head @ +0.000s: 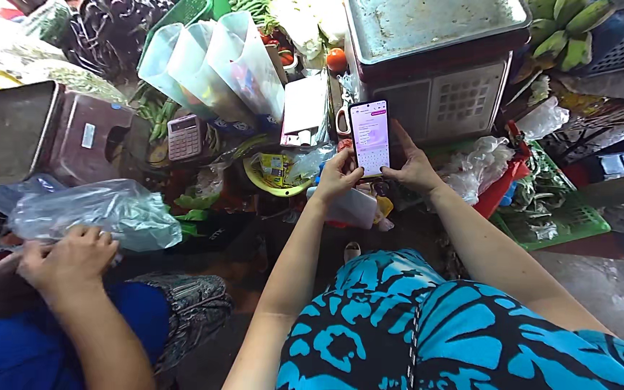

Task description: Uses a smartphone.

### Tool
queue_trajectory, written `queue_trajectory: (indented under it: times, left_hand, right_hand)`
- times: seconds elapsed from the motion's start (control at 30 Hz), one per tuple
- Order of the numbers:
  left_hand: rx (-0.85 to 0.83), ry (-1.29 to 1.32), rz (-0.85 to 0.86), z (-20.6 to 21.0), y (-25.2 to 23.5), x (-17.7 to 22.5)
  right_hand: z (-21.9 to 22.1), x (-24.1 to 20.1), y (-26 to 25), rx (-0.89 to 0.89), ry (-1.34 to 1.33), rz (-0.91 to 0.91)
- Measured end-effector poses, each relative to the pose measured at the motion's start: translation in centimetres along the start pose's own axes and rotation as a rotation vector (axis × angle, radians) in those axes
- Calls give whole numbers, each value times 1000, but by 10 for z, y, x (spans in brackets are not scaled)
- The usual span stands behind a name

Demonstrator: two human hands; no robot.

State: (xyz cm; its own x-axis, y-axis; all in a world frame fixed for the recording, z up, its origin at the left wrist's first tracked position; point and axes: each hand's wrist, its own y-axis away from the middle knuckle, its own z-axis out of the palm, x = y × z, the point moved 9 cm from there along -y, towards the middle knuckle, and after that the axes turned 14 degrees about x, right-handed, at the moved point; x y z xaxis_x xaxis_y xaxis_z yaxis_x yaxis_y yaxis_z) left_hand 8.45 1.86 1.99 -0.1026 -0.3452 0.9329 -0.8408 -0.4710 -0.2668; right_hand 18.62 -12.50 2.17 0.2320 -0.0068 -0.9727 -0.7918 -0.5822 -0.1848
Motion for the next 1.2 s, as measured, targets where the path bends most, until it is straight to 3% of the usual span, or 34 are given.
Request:
queue_trajectory:
  times: [0.43, 0.7, 1.2]
  left_hand:
    - [-1, 9, -2, 0, 0, -2]
    - [-3, 9, -11, 1, 1, -2]
    - [-9, 18, -17, 1, 1, 1]
  right_hand:
    - [-1, 4, -1, -9, 0, 10]
    - [-8, 3, -6, 149, -2, 5]
    - [-5, 7, -3, 22, 9, 14]
